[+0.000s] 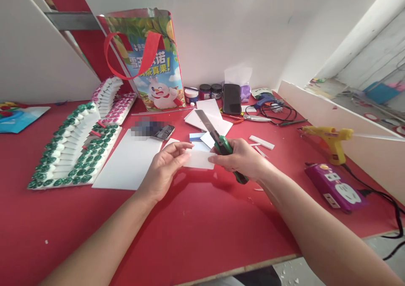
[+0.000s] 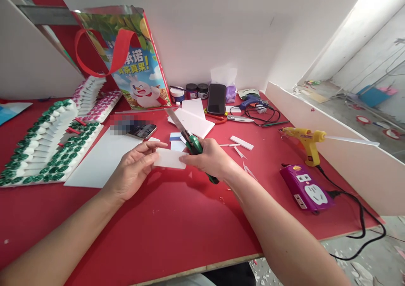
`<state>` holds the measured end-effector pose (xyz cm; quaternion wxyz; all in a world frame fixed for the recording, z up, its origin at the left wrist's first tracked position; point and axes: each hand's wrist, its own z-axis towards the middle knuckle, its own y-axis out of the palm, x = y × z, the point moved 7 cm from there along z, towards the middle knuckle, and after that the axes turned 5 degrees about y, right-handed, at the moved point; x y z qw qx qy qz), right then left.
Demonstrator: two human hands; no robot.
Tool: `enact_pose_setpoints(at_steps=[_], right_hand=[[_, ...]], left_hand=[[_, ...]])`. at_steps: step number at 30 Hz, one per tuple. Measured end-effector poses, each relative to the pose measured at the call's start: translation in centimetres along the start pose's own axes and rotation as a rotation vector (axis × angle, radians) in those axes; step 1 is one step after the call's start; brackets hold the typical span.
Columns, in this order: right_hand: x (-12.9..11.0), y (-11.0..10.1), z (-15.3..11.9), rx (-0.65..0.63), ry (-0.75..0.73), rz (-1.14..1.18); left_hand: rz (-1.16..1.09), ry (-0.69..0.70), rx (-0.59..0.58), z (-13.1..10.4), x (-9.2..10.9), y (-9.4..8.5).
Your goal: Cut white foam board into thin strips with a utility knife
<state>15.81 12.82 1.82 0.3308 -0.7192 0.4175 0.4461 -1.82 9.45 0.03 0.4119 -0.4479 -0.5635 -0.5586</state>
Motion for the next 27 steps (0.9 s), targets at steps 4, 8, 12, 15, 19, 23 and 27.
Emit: enact_pose_setpoints(at_steps=[4,8,12,15,19,23,27], right_hand=[[0.2,0.1,0.0,-0.052,0.013,0.049],[-0.6,-0.2,-0.4,-0.047,0.005,0.188],[-0.8,-0.4,-0.5,0.000,0.013,0.199],[-0.6,0.0,-0.3,0.003,-0.016,0.162],[0.0,0.5,0.0,0.006,0.013,0.128],[0.3,0.6,0.0,0.006,0.068,0.168],[0.3,0.5,0.0,-0.016,0.094,0.159]], left_hand=[[0.151,-0.075,-0.122,-0.2,-0.7,0.3],[0.068,-0.055,-0.026,-0.2,-0.6,0.0],[0.001,-0.029,0.087,0.0,-0.5,-0.4],[0.012,-0.016,0.108,-0.1,-0.5,-0.5],[0.089,-0.006,0.078,-0.2,-0.6,-0.3],[0.194,-0.003,0.031,-0.1,-0.7,-0.1],[0.290,-0.001,-0.023,-0.1,-0.7,0.1]])
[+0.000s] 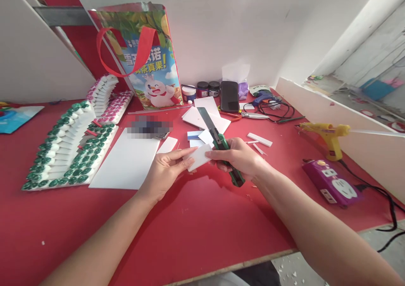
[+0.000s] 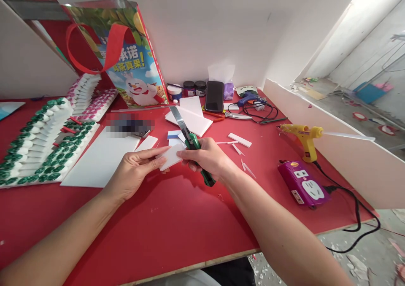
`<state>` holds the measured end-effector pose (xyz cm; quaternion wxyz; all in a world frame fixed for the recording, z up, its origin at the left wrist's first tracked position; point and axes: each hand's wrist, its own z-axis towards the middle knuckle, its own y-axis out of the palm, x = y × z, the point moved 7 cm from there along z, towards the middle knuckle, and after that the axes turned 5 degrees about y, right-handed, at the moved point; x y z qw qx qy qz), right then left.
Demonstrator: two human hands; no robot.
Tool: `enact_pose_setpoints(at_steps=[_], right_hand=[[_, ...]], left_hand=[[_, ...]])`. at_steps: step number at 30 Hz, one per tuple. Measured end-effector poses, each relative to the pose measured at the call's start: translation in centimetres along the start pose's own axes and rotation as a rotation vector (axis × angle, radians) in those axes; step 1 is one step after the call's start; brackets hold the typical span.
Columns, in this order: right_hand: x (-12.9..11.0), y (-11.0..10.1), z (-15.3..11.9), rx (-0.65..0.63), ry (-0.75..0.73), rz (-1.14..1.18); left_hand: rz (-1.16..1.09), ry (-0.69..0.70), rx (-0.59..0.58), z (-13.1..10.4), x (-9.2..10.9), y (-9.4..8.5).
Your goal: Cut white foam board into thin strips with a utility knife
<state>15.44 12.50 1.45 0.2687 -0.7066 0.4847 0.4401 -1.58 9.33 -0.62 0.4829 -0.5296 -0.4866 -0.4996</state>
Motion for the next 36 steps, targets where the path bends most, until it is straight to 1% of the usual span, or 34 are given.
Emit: enact_pose_setpoints(at_steps=[5,9,12,15,19,25,28,31,34,36], right_hand=[[0.5,-0.2,0.4,-0.025,0.051,-0.042],[1.1,-0.3,0.7,-0.050,0.100,-0.075],[1.4,-0.3,0.8,-0.047,0.118,-0.094],[1.7,-0.2,0.8,-0.054,0.143,-0.099],[2.0,0.0,0.7,-0.051,0.166,-0.096],[2.2,0.3,0.7,-0.043,0.192,-0.137],[2.0,0.3,0.7,-0.040,0.182,-0.266],[0.9,-0.2,0.2,0.005,0.115,-0.514],[-0.4,-1.3,-1.5,0.105,0.065,-0.712],[-0.5,-2.0,-2.9,0.142,0.077,-0.794]], left_hand=[[0.316,0.219,-0.078,-0.2,1.7,0.2],[0.465,0.325,-0.068,-0.7,2.9,0.7],[0.588,0.386,-0.083,-1.3,3.3,1.6],[0.715,0.449,-0.091,-1.8,3.1,2.5],[0.783,0.529,-0.050,-2.2,2.9,3.1],[0.795,0.545,-0.048,-2.2,2.6,3.2],[0.822,0.586,-0.048,-2.1,2.5,3.3],[0.897,0.633,-0.070,-2.1,2.4,3.7],[0.947,0.666,-0.102,-2.2,2.6,4.1],[0.956,0.682,-0.121,-2.3,2.8,4.3]])
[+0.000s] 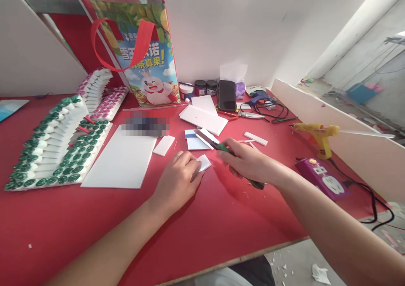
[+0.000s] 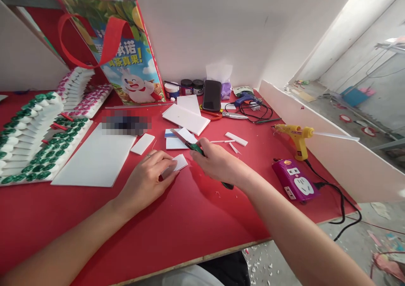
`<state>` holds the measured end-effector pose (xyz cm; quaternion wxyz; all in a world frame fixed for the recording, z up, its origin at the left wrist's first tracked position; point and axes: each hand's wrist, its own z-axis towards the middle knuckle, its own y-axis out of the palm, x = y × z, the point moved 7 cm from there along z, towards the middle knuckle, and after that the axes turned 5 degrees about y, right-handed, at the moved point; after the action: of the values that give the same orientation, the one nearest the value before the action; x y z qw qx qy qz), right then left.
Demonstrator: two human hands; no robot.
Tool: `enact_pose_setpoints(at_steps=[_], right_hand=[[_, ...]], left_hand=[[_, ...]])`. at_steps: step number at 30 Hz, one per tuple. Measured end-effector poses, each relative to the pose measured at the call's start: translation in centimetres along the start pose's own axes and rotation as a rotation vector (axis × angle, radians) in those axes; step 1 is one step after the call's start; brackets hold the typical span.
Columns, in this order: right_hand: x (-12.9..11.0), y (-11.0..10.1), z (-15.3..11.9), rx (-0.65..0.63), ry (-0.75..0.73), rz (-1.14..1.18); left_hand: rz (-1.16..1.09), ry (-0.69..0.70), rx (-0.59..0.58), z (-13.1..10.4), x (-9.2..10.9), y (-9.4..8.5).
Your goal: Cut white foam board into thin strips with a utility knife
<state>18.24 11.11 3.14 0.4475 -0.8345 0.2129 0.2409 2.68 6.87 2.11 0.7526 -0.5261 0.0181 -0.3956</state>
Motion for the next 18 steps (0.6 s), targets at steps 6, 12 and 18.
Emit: enact_pose_setpoints(at_steps=[6,12,18], right_hand=[[1.8,1.2,-3.2,-0.085,-0.016,-0.245],[0.7,2.2,-3.8,-0.138,0.032,-0.329],[-0.7,2.2,-3.5,-0.068,-0.015,-0.471]], left_hand=[[0.021,0.056,0.013,-0.1,0.3,0.1],[0.027,0.069,0.014,-0.2,0.3,0.2],[0.040,0.054,-0.009,-0.1,0.2,0.1]])
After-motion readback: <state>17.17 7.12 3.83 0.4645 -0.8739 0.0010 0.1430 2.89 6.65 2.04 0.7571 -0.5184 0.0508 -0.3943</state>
